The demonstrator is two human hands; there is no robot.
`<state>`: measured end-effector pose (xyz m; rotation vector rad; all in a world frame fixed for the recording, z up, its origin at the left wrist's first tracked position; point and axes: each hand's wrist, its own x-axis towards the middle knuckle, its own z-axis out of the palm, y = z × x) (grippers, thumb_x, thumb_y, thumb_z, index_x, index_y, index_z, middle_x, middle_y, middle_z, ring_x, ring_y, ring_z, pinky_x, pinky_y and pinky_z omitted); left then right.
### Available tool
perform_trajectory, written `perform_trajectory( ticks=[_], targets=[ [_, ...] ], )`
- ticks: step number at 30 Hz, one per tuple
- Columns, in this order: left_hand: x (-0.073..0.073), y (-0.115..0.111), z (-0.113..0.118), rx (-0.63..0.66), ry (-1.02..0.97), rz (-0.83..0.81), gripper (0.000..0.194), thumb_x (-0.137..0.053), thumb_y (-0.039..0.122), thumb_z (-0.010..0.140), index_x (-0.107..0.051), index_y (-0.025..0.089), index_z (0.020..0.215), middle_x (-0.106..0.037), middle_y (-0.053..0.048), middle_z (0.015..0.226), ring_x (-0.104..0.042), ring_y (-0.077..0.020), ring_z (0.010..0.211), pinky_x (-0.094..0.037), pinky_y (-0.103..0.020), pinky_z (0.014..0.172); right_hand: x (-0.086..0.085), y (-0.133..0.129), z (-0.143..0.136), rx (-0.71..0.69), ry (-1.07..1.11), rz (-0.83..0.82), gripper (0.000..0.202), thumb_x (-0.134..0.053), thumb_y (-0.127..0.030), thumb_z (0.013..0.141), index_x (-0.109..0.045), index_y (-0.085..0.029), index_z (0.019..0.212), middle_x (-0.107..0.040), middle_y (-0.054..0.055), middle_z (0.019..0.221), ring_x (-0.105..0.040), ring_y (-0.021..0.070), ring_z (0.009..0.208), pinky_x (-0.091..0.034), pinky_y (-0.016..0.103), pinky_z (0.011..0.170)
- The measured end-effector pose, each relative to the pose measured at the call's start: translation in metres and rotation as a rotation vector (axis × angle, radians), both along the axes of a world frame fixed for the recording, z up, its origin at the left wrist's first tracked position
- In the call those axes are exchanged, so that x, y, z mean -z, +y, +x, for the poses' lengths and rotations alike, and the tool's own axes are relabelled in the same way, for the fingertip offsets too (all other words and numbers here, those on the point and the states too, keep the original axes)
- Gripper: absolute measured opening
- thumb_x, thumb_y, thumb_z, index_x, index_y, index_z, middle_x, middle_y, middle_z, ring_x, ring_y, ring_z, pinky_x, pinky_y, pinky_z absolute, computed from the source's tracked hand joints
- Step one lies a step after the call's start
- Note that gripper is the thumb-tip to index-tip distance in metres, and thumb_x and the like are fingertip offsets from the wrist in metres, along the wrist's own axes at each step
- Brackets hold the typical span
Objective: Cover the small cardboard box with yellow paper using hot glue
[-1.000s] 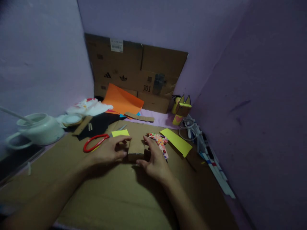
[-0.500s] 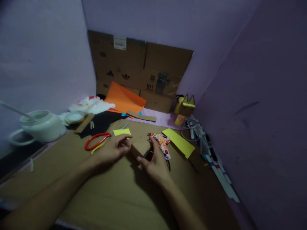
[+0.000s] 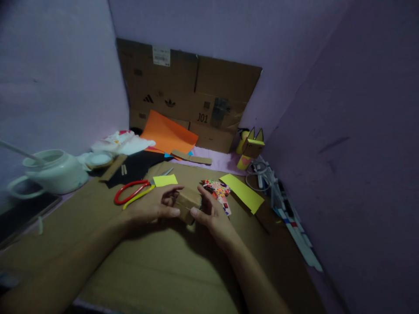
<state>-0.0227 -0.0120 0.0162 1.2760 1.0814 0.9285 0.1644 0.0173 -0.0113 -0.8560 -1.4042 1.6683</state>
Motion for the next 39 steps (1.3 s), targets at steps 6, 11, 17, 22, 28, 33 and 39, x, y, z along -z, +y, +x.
perform_trajectory(
  ticks=[6, 11, 17, 22, 28, 33, 39],
  targets=[
    [0.0028, 0.0017, -0.0026, -0.020, -0.059, -0.028, 0.063, -0.072, 0.012, 0.057, -0.048, 0.013, 0.116, -0.061, -0.012, 0.110, -0.059, -0.0256, 0.099, -0.046, -0.036, 0.081, -0.0028, 0.0013, -0.0010, 0.006, 0.015, 0.013, 0.065, -0.076, -0.035, 0.061, -0.049, -0.023, 0.119, -0.052, 0.010, 0.129, -0.041, 0.0286, 0.124, -0.032, 0.044, 0.102],
    [0.0074, 0.0034, -0.0059, -0.007, -0.108, -0.042, 0.062, -0.073, 0.013, 0.059, -0.048, 0.015, 0.116, -0.060, -0.013, 0.116, -0.057, -0.0256, 0.104, -0.045, -0.036, 0.086, -0.0011, 0.0010, -0.0010, -0.009, 0.059, -0.028, 0.072, -0.078, -0.031, 0.058, -0.046, -0.022, 0.121, -0.049, 0.012, 0.132, -0.045, 0.0303, 0.121, -0.034, 0.046, 0.101],
    [0.0071, 0.0049, -0.0057, -0.023, -0.099, -0.058, 0.061, -0.072, 0.017, 0.062, -0.045, 0.013, 0.117, -0.059, -0.015, 0.115, -0.059, -0.0274, 0.101, -0.046, -0.039, 0.081, -0.0006, 0.0006, -0.0017, -0.006, 0.053, -0.045, 0.074, -0.079, -0.031, 0.057, -0.046, -0.021, 0.123, -0.047, 0.013, 0.134, -0.044, 0.0307, 0.122, -0.033, 0.048, 0.101],
    [0.0079, 0.0046, -0.0055, -0.022, -0.102, -0.058, 0.060, -0.072, 0.016, 0.062, -0.046, 0.014, 0.116, -0.061, -0.014, 0.114, -0.058, -0.0272, 0.103, -0.046, -0.039, 0.084, -0.0025, -0.0002, -0.0021, 0.001, 0.027, -0.038, 0.073, -0.078, -0.033, 0.057, -0.047, -0.022, 0.123, -0.049, 0.012, 0.132, -0.045, 0.0310, 0.121, -0.035, 0.048, 0.100],
    [0.0081, 0.0045, -0.0062, -0.021, -0.114, -0.060, 0.062, -0.073, 0.014, 0.060, -0.047, 0.015, 0.116, -0.060, -0.013, 0.116, -0.058, -0.0265, 0.105, -0.046, -0.038, 0.085, -0.0046, -0.0013, -0.0026, 0.007, 0.024, -0.045, 0.071, -0.078, -0.032, 0.056, -0.049, -0.023, 0.120, -0.047, 0.011, 0.134, -0.046, 0.0308, 0.121, -0.035, 0.047, 0.100],
    [0.0057, 0.0045, -0.0050, -0.025, -0.118, -0.054, 0.062, -0.073, 0.012, 0.057, -0.048, 0.014, 0.115, -0.058, -0.014, 0.118, -0.058, -0.0265, 0.105, -0.046, -0.039, 0.087, -0.0031, -0.0006, -0.0023, 0.006, 0.043, -0.049, 0.068, -0.077, -0.027, 0.057, -0.048, -0.021, 0.118, -0.047, 0.012, 0.134, -0.044, 0.0305, 0.122, -0.034, 0.047, 0.101],
    [0.0055, 0.0021, -0.0009, -0.071, -0.080, -0.032, 0.072, -0.068, 0.003, 0.054, -0.042, 0.013, 0.121, -0.051, -0.017, 0.126, -0.056, -0.0270, 0.105, -0.045, -0.039, 0.085, -0.0031, -0.0006, -0.0026, 0.001, 0.041, 0.054, 0.071, -0.076, -0.018, 0.056, -0.048, -0.025, 0.121, -0.043, 0.009, 0.136, -0.045, 0.0273, 0.120, -0.040, 0.041, 0.096]
  ],
)
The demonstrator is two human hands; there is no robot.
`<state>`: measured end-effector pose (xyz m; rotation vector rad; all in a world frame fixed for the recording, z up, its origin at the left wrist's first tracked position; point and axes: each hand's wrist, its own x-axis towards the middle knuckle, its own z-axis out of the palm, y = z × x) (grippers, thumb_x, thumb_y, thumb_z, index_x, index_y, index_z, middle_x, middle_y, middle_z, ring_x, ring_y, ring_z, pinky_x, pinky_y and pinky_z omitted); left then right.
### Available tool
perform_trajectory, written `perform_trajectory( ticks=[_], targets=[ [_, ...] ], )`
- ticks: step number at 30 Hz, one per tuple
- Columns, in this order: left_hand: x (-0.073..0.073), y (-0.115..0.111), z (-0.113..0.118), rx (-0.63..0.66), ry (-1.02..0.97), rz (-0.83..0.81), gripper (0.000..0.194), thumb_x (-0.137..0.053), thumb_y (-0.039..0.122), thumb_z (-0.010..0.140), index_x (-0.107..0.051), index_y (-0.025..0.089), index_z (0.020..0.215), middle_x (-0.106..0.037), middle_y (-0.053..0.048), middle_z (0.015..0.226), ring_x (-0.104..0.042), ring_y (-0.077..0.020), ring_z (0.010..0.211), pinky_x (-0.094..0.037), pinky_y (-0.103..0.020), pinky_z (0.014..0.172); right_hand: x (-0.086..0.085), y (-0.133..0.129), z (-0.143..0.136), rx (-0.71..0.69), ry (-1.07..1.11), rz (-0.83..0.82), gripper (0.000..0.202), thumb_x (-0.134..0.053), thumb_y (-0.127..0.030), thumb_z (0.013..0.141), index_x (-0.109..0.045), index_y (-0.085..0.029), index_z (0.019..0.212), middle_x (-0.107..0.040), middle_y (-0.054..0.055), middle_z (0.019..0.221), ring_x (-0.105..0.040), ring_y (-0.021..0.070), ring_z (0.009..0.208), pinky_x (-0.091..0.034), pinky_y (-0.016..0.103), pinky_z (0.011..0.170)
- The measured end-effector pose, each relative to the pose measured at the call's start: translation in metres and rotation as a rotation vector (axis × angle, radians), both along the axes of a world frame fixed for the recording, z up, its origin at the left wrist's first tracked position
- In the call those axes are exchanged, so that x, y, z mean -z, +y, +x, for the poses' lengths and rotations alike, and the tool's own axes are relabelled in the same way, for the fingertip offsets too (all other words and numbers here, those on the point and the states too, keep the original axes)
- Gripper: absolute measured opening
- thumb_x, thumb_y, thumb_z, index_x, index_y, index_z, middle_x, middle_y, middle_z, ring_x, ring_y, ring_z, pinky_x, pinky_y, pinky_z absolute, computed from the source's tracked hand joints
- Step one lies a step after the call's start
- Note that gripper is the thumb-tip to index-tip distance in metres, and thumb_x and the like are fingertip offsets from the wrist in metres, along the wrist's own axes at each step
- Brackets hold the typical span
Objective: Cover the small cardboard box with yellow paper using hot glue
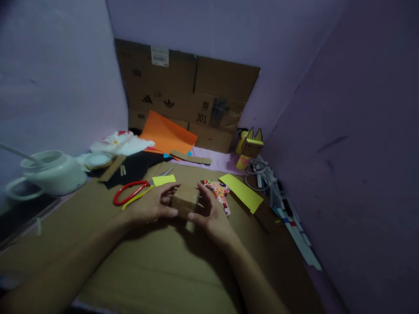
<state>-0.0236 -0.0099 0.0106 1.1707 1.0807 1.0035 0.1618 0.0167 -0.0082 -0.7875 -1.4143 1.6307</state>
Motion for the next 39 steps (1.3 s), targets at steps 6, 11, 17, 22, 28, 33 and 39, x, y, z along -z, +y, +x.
perform_trajectory(
  ticks=[6, 11, 17, 22, 28, 33, 39],
  targets=[
    [0.002, -0.002, -0.001, 0.098, -0.001, 0.110, 0.067, -0.065, 0.003, 0.059, -0.045, 0.018, 0.121, -0.058, -0.010, 0.118, -0.056, -0.0248, 0.106, -0.045, -0.036, 0.087, 0.000, -0.001, 0.001, 0.024, -0.022, 0.124, 0.069, -0.069, -0.006, 0.059, -0.050, -0.031, 0.120, -0.045, 0.005, 0.133, -0.042, 0.0242, 0.122, -0.042, 0.039, 0.094],
    [-0.001, -0.003, -0.003, 0.146, 0.006, 0.161, 0.060, -0.065, 0.009, 0.066, -0.045, 0.017, 0.122, -0.057, -0.010, 0.122, -0.055, -0.0246, 0.109, -0.042, -0.036, 0.091, 0.001, 0.000, 0.000, 0.030, -0.020, 0.195, 0.063, -0.069, -0.006, 0.059, -0.053, -0.030, 0.116, -0.048, 0.004, 0.131, -0.046, 0.0247, 0.119, -0.039, 0.041, 0.097],
    [-0.003, -0.003, -0.002, 0.121, 0.038, 0.179, 0.060, -0.064, 0.007, 0.064, -0.048, 0.020, 0.121, -0.058, -0.008, 0.120, -0.055, -0.0240, 0.109, -0.042, -0.036, 0.092, 0.003, 0.000, 0.000, 0.020, -0.003, 0.216, 0.062, -0.069, -0.006, 0.061, -0.053, -0.031, 0.116, -0.047, 0.004, 0.132, -0.046, 0.0240, 0.119, -0.038, 0.040, 0.098],
    [-0.001, -0.001, -0.003, 0.089, 0.067, 0.174, 0.070, -0.067, 0.007, 0.060, -0.044, 0.016, 0.126, -0.054, -0.011, 0.125, -0.054, -0.0249, 0.107, -0.043, -0.036, 0.089, 0.002, -0.001, -0.001, 0.042, -0.032, 0.253, 0.059, -0.070, -0.011, 0.063, -0.052, -0.029, 0.115, -0.046, 0.005, 0.131, -0.045, 0.0240, 0.120, -0.038, 0.039, 0.098],
    [0.002, 0.001, -0.007, -0.066, 0.064, 0.089, 0.067, -0.069, 0.019, 0.063, -0.043, 0.014, 0.125, -0.063, -0.010, 0.101, -0.061, -0.0213, 0.083, -0.047, -0.032, 0.070, 0.000, -0.003, 0.001, 0.022, -0.065, 0.236, 0.058, -0.073, -0.023, 0.064, -0.046, -0.027, 0.115, -0.044, 0.007, 0.128, -0.049, 0.0248, 0.112, -0.047, 0.038, 0.086],
    [-0.001, 0.004, -0.009, -0.172, 0.036, 0.105, 0.053, -0.069, 0.033, 0.064, -0.050, 0.012, 0.109, -0.059, -0.011, 0.105, -0.058, -0.0219, 0.092, -0.046, -0.032, 0.077, 0.006, -0.002, -0.003, 0.097, -0.046, 0.218, 0.042, -0.072, -0.022, 0.065, -0.047, -0.027, 0.098, -0.056, 0.001, 0.097, -0.059, 0.0195, 0.086, -0.050, 0.034, 0.076],
    [0.001, 0.007, -0.007, -0.231, 0.004, 0.140, 0.048, -0.071, 0.036, 0.061, -0.050, 0.015, 0.098, -0.060, -0.006, 0.090, -0.058, -0.0194, 0.084, -0.045, -0.030, 0.073, 0.016, -0.005, -0.013, 0.107, -0.182, 0.213, 0.063, -0.077, -0.018, 0.055, -0.044, -0.026, 0.109, -0.060, 0.004, 0.103, -0.060, 0.0231, 0.093, -0.048, 0.037, 0.081]
  ],
)
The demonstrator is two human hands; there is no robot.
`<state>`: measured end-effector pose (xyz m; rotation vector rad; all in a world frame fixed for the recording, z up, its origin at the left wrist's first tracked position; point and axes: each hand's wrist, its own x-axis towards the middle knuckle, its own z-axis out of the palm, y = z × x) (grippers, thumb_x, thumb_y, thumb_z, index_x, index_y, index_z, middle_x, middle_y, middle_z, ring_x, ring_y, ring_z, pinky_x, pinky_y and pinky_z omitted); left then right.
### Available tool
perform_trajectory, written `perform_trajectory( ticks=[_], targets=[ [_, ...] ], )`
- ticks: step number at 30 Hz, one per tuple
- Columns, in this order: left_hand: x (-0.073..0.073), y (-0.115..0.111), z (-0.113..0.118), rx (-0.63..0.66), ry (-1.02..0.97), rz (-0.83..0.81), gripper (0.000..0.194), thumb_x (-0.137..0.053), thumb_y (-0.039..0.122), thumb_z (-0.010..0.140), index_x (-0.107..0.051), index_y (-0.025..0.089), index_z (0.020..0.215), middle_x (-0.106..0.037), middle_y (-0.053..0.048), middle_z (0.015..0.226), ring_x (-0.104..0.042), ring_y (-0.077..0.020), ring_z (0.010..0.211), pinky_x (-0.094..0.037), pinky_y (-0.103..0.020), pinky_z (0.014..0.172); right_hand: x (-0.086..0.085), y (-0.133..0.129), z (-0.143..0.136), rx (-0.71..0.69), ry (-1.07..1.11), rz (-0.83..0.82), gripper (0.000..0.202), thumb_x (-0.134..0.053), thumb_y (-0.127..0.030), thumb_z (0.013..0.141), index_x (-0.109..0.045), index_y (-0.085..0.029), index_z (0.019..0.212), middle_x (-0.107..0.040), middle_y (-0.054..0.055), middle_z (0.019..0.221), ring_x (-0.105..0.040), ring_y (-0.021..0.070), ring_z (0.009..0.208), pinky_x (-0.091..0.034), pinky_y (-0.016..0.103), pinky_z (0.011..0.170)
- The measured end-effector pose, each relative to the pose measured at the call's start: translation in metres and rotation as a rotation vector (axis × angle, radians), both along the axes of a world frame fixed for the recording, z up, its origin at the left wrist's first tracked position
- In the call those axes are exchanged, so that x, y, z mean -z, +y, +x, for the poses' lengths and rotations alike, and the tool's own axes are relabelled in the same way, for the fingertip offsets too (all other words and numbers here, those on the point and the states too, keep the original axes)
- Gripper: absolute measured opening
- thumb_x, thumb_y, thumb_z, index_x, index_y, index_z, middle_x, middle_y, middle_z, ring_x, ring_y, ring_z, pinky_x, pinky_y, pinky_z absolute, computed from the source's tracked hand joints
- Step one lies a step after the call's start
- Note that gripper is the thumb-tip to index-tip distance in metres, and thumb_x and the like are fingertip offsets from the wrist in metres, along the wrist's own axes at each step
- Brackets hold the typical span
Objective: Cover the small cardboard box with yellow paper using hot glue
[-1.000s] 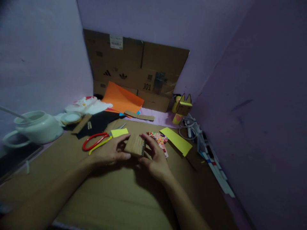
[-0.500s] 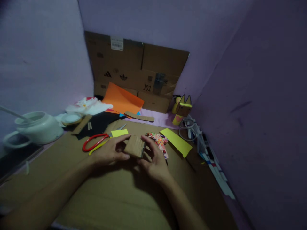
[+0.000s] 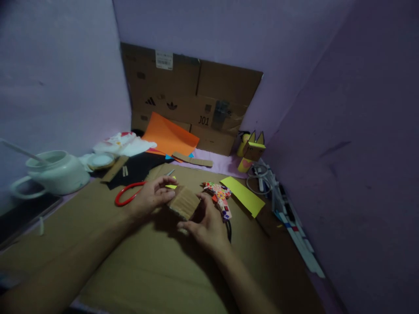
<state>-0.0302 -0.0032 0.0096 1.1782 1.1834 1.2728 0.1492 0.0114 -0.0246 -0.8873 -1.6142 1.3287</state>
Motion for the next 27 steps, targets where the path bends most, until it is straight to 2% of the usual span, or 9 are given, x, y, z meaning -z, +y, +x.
perform_trajectory(
  ticks=[4, 6, 9, 12, 14, 16, 19, 23, 27],
  targets=[
    [0.001, -0.003, 0.002, 0.027, 0.009, 0.018, 0.034, -0.062, 0.043, 0.071, -0.055, 0.015, 0.089, -0.061, -0.004, 0.082, -0.059, -0.0178, 0.076, -0.045, -0.029, 0.069, -0.002, -0.006, -0.003, 0.173, -0.300, 0.121, 0.053, -0.077, -0.026, 0.053, -0.049, -0.023, 0.097, -0.064, 0.005, 0.093, -0.062, 0.0249, 0.083, -0.048, 0.037, 0.072],
    [0.001, -0.006, 0.002, 0.107, 0.024, 0.041, 0.039, -0.064, 0.043, 0.070, -0.058, 0.015, 0.096, -0.063, -0.006, 0.091, -0.059, -0.0207, 0.083, -0.046, -0.031, 0.073, -0.005, -0.009, -0.004, 0.226, -0.436, 0.188, 0.051, -0.076, -0.030, 0.054, -0.048, -0.022, 0.096, -0.065, 0.006, 0.089, -0.062, 0.0258, 0.079, -0.047, 0.037, 0.068],
    [0.001, -0.008, 0.002, 0.225, 0.159, 0.106, 0.058, -0.072, 0.034, 0.061, -0.053, 0.017, 0.114, -0.060, -0.008, 0.109, -0.057, -0.0255, 0.097, -0.045, -0.033, 0.081, -0.009, -0.011, -0.003, 0.278, -0.615, 0.259, 0.050, -0.074, -0.039, 0.058, -0.047, -0.023, 0.097, -0.065, 0.006, 0.083, -0.062, 0.0270, 0.074, -0.044, 0.035, 0.061],
    [0.003, -0.006, -0.002, 0.208, 0.337, 0.155, 0.063, -0.072, 0.022, 0.060, -0.050, 0.018, 0.119, -0.055, -0.008, 0.118, -0.053, -0.0261, 0.105, -0.044, -0.034, 0.087, -0.008, -0.008, 0.003, 0.204, -0.706, 0.317, 0.044, -0.071, -0.030, 0.063, -0.049, -0.023, 0.102, -0.065, 0.004, 0.083, -0.061, 0.0246, 0.073, -0.043, 0.033, 0.062],
    [0.004, -0.004, -0.005, 0.183, 0.389, 0.161, 0.064, -0.069, 0.016, 0.059, -0.049, 0.018, 0.120, -0.054, -0.008, 0.119, -0.053, -0.0261, 0.106, -0.043, -0.035, 0.089, -0.006, -0.005, 0.008, 0.106, -0.652, 0.341, 0.044, -0.065, -0.016, 0.066, -0.049, -0.024, 0.107, -0.063, 0.004, 0.093, -0.060, 0.0206, 0.076, -0.044, 0.032, 0.067],
    [0.003, -0.003, -0.007, 0.189, 0.405, 0.154, 0.068, -0.067, 0.011, 0.057, -0.047, 0.018, 0.122, -0.054, -0.007, 0.119, -0.052, -0.0261, 0.106, -0.043, -0.036, 0.090, -0.007, -0.003, 0.012, 0.050, -0.532, 0.336, 0.054, -0.062, -0.008, 0.066, -0.046, -0.024, 0.115, -0.058, 0.006, 0.108, -0.058, 0.0187, 0.084, -0.045, 0.032, 0.073],
    [-0.002, -0.006, -0.004, 0.237, 0.491, 0.184, 0.075, -0.061, 0.005, 0.055, -0.044, 0.020, 0.126, -0.052, -0.006, 0.125, -0.050, -0.0251, 0.111, -0.039, -0.037, 0.095, -0.010, -0.001, 0.014, 0.005, -0.355, 0.268, 0.071, -0.067, -0.013, 0.064, -0.038, -0.026, 0.127, -0.047, 0.010, 0.126, -0.055, 0.0206, 0.092, -0.047, 0.034, 0.074],
    [-0.009, -0.012, 0.008, 0.323, 0.705, 0.280, 0.082, -0.049, -0.001, 0.055, -0.036, 0.020, 0.134, -0.043, -0.007, 0.136, -0.039, -0.0236, 0.124, -0.029, -0.038, 0.105, -0.013, 0.000, 0.010, -0.051, -0.293, 0.182, 0.076, -0.070, -0.018, 0.064, -0.036, -0.025, 0.132, -0.049, 0.011, 0.125, -0.054, 0.0171, 0.076, -0.048, 0.034, 0.068],
    [-0.011, -0.012, 0.002, 0.319, 0.817, 0.297, 0.085, -0.053, 0.006, 0.058, -0.027, 0.016, 0.138, -0.031, -0.011, 0.144, -0.026, -0.0269, 0.131, -0.022, -0.043, 0.108, -0.007, 0.003, 0.007, -0.024, -0.317, 0.093, 0.071, -0.069, -0.014, 0.061, -0.043, -0.019, 0.127, -0.054, 0.011, 0.117, -0.052, 0.0148, 0.069, -0.047, 0.032, 0.066]
  ],
)
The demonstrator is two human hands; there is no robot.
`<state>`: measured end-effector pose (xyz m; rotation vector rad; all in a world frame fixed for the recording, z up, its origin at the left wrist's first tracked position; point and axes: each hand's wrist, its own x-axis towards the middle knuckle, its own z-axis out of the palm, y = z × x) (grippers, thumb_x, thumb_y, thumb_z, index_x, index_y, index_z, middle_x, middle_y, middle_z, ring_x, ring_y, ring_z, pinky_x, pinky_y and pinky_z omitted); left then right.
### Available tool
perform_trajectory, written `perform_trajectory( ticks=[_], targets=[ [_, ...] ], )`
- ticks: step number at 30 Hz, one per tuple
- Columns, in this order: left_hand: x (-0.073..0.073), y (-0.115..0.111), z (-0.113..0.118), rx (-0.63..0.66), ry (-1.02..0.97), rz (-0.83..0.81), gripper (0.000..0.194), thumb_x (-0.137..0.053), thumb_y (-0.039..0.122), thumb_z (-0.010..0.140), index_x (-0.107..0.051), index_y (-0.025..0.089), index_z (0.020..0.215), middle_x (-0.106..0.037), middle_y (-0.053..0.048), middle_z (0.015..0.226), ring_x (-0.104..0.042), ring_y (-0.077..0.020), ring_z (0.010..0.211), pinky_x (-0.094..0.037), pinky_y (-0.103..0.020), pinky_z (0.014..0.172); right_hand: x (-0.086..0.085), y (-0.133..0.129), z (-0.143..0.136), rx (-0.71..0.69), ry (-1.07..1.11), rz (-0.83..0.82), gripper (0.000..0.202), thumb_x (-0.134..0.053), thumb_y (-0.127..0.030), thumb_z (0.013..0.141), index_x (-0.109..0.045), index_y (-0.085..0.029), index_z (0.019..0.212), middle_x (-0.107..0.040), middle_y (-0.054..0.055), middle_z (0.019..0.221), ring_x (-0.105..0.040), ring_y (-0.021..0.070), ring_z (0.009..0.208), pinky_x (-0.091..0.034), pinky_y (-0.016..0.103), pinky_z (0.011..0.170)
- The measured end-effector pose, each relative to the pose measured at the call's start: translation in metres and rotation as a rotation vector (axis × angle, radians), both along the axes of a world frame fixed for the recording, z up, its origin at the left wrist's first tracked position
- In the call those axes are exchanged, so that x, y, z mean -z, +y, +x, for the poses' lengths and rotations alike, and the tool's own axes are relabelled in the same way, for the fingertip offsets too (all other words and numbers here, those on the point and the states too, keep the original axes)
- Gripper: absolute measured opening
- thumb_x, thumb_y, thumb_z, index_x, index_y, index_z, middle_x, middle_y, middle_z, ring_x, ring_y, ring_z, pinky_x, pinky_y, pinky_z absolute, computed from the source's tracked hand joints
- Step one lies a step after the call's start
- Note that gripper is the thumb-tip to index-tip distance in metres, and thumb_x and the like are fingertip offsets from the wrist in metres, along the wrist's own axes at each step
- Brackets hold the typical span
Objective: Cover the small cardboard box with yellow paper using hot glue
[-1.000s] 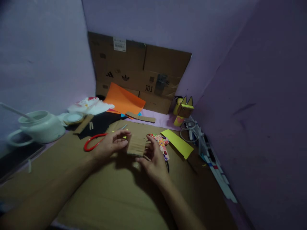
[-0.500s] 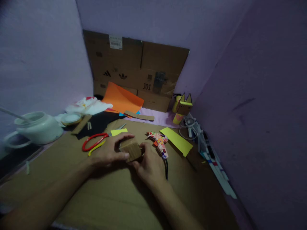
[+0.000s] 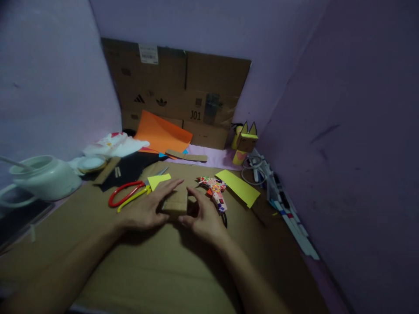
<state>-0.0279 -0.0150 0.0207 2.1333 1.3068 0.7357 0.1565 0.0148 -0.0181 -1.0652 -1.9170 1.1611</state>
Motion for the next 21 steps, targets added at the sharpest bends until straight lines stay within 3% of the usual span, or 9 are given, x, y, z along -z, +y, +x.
perform_trajectory(
  ticks=[2, 5, 8, 11, 14, 16, 21],
  targets=[
    [-0.002, 0.003, -0.012, -0.063, -0.038, 0.027, 0.081, -0.054, 0.011, 0.061, -0.029, 0.018, 0.137, -0.030, -0.010, 0.145, -0.027, -0.0279, 0.131, -0.022, -0.044, 0.107, 0.003, 0.002, 0.000, 0.020, -0.010, -0.001, 0.069, -0.070, -0.015, 0.061, -0.045, -0.016, 0.125, -0.056, 0.011, 0.113, -0.053, 0.0157, 0.071, -0.047, 0.033, 0.067],
    [-0.008, 0.007, -0.031, -0.156, -0.168, 0.101, 0.065, -0.054, 0.022, 0.067, -0.041, 0.017, 0.131, -0.041, -0.009, 0.139, -0.040, -0.0280, 0.124, -0.033, -0.040, 0.101, 0.006, 0.002, 0.001, 0.015, -0.034, 0.042, 0.067, -0.070, -0.016, 0.063, -0.046, -0.017, 0.126, -0.058, 0.009, 0.108, -0.054, 0.0169, 0.073, -0.048, 0.034, 0.072],
    [-0.008, 0.013, -0.042, -0.430, -0.049, 0.130, 0.051, -0.050, 0.025, 0.070, -0.053, 0.016, 0.120, -0.056, -0.008, 0.124, -0.051, -0.0244, 0.112, -0.040, -0.034, 0.094, 0.005, 0.001, 0.003, -0.006, -0.058, 0.054, 0.070, -0.070, -0.015, 0.063, -0.044, -0.021, 0.128, -0.055, 0.009, 0.115, -0.056, 0.0179, 0.079, -0.047, 0.036, 0.077],
    [0.003, 0.023, -0.043, -0.700, 0.123, 0.127, 0.046, -0.049, 0.028, 0.072, -0.058, 0.009, 0.113, -0.058, -0.016, 0.116, -0.049, -0.0308, 0.109, -0.036, -0.043, 0.095, 0.001, 0.000, 0.008, -0.056, -0.041, 0.018, 0.085, -0.073, -0.015, 0.059, -0.035, -0.025, 0.134, -0.046, 0.011, 0.129, -0.056, 0.0199, 0.086, -0.048, 0.037, 0.078],
    [0.017, 0.033, -0.040, -0.759, 0.223, 0.101, 0.050, -0.057, 0.038, 0.068, -0.060, 0.009, 0.108, -0.053, -0.021, 0.118, -0.039, -0.0408, 0.114, -0.031, -0.055, 0.092, -0.008, 0.000, 0.013, -0.060, -0.013, -0.001, 0.090, -0.075, -0.020, 0.057, -0.032, -0.025, 0.136, -0.041, 0.012, 0.133, -0.055, 0.0199, 0.086, -0.047, 0.038, 0.078],
    [0.025, 0.038, -0.038, -0.757, 0.253, 0.075, 0.048, -0.062, 0.041, 0.063, -0.063, 0.013, 0.102, -0.053, -0.020, 0.117, -0.037, -0.0420, 0.114, -0.030, -0.057, 0.091, -0.015, 0.000, 0.015, -0.037, 0.004, 0.005, 0.085, -0.074, -0.025, 0.059, -0.034, -0.025, 0.134, -0.041, 0.013, 0.133, -0.054, 0.0187, 0.082, -0.048, 0.036, 0.073],
    [0.031, 0.047, -0.041, -0.818, 0.152, 0.038, 0.031, -0.068, 0.029, 0.055, -0.065, 0.015, 0.083, -0.057, -0.018, 0.105, -0.040, -0.0400, 0.111, -0.030, -0.054, 0.091, -0.020, 0.001, 0.016, 0.017, 0.058, 0.002, 0.067, -0.070, -0.027, 0.063, -0.044, -0.025, 0.124, -0.044, 0.012, 0.129, -0.054, 0.0178, 0.078, -0.043, 0.026, 0.050]
  ],
)
